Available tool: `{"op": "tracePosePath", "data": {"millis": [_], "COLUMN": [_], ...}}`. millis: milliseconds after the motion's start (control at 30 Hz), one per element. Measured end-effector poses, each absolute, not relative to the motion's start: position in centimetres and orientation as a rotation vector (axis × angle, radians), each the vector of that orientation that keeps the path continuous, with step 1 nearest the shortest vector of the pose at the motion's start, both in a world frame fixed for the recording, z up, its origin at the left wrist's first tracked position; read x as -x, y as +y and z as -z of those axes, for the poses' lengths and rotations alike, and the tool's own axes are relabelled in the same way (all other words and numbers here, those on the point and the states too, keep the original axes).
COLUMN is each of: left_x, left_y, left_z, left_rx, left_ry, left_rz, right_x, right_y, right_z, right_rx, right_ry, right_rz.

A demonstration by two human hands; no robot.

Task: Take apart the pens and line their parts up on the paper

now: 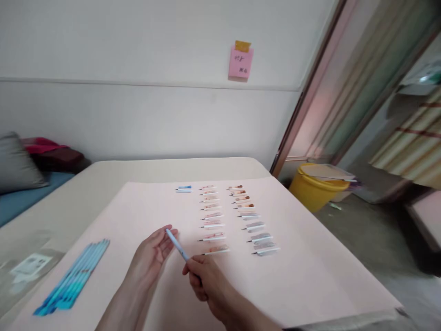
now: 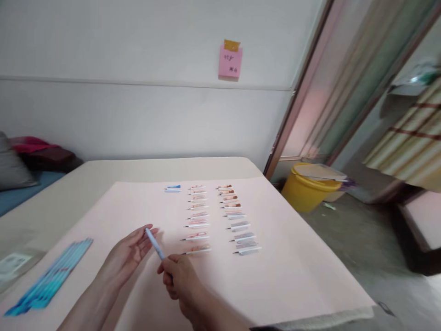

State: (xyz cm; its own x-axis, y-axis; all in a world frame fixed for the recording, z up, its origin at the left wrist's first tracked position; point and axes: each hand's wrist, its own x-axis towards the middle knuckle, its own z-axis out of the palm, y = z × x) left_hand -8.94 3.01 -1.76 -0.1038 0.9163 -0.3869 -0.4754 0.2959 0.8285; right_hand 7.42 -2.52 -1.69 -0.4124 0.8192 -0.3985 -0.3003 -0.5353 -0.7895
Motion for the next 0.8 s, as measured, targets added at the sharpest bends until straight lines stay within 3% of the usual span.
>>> {"op": "tracePosePath", "data": {"millis": [567, 800], "left_x": [7.9, 6.0], "left_y": [1.7, 0.6], "left_z": [0.5, -0.3], "left_rx": [-0.496, -0.597], "left_ry": [1.091, 0.899], "left_rz": [-1.279, -1.129], "right_x": [-7.1, -7.5], "right_y": [-2.2, -2.7], "right_z": [1.4, 0.9], "right_rx": [1.150, 0.898], "right_ry": [-0.992, -0.920], "right_rz": [-1.900, -1.965]}}
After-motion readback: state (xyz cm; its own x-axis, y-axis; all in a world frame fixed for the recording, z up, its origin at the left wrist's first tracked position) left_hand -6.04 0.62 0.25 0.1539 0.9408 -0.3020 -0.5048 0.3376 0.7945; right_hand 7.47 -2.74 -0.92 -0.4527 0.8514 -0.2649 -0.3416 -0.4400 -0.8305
